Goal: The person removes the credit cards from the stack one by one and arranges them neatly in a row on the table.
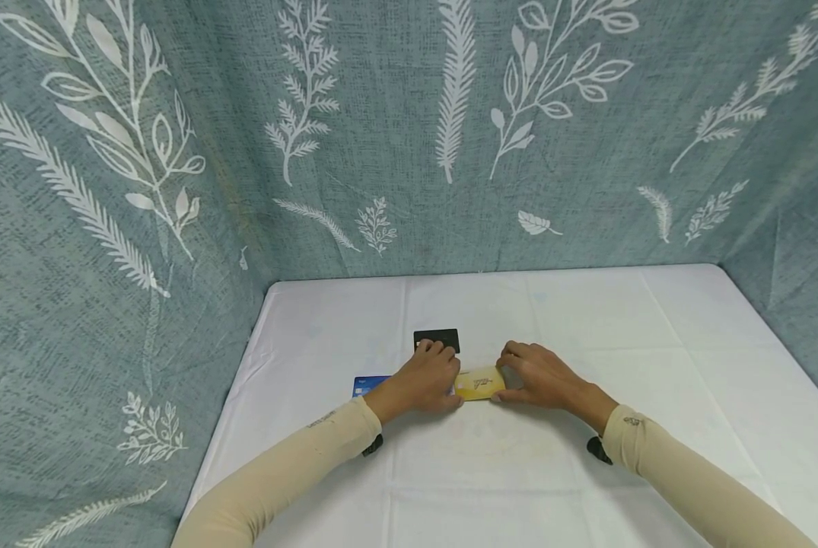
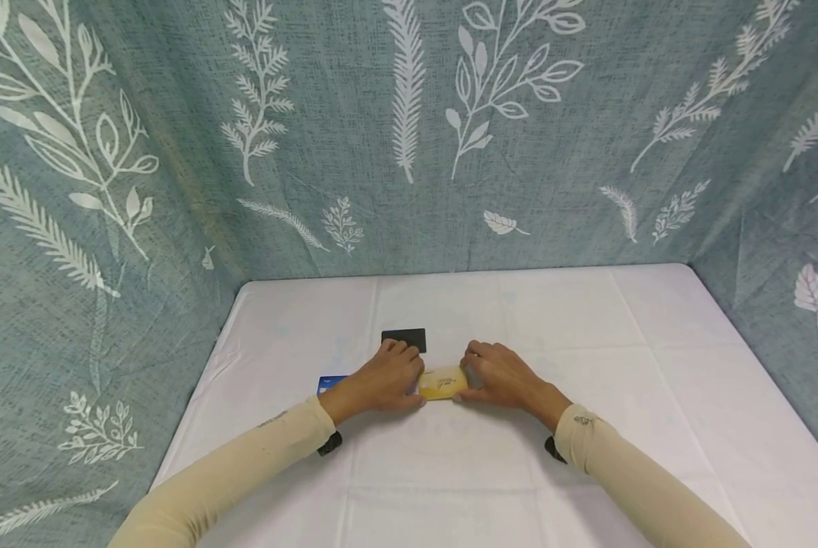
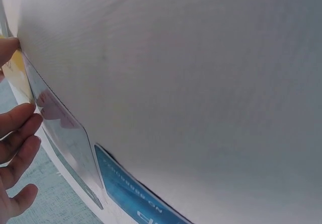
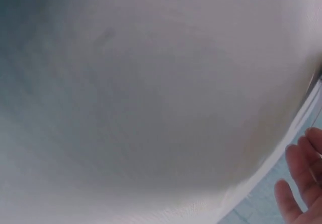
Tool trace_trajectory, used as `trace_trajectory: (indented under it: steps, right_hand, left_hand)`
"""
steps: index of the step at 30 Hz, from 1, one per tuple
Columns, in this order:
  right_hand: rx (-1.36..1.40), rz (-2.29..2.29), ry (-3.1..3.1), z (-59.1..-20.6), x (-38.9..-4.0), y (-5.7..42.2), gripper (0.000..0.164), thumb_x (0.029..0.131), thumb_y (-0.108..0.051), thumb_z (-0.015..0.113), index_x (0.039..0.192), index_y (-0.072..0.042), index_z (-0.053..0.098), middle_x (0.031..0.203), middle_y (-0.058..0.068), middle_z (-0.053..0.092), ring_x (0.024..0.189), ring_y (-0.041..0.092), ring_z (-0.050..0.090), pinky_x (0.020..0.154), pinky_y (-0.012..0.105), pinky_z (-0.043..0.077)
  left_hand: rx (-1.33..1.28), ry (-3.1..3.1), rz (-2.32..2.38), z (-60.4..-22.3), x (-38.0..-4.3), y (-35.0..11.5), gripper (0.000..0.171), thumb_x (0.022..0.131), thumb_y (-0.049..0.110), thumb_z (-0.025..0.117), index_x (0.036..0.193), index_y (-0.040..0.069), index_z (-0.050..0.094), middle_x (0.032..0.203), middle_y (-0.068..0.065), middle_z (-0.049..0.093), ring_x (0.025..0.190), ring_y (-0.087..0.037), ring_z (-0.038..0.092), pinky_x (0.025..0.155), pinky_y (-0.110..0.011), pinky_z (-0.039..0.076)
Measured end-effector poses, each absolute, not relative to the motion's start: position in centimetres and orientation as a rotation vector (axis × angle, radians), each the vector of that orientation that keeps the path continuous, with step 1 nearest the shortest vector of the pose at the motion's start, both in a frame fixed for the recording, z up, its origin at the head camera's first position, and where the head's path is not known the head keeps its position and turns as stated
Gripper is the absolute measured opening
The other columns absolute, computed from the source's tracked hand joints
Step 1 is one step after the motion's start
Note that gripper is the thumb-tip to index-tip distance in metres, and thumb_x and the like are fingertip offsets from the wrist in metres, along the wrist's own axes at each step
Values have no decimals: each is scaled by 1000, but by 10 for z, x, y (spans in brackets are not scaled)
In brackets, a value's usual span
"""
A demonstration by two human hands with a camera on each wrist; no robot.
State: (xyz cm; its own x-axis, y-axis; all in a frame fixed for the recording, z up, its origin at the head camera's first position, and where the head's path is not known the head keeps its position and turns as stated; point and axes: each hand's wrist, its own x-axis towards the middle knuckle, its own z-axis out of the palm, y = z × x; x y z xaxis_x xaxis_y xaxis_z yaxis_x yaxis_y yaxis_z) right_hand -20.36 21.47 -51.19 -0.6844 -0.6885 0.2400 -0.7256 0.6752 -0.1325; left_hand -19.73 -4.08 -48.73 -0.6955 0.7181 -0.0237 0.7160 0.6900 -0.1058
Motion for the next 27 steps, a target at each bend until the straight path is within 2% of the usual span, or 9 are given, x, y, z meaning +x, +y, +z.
trace_trajectory:
  steps: [27]
  right_hand:
    - [1131,347,-2821,-510,-200,213,52,80,-49,81,107,-5,72,110,7,62,88,17,59,75,35,50]
  left_hand:
    - [-1250,-2849,148,-485,-199,-40,47,88,54,68,104,10,70,105,-3,64,93,-20,52,83,-39,44]
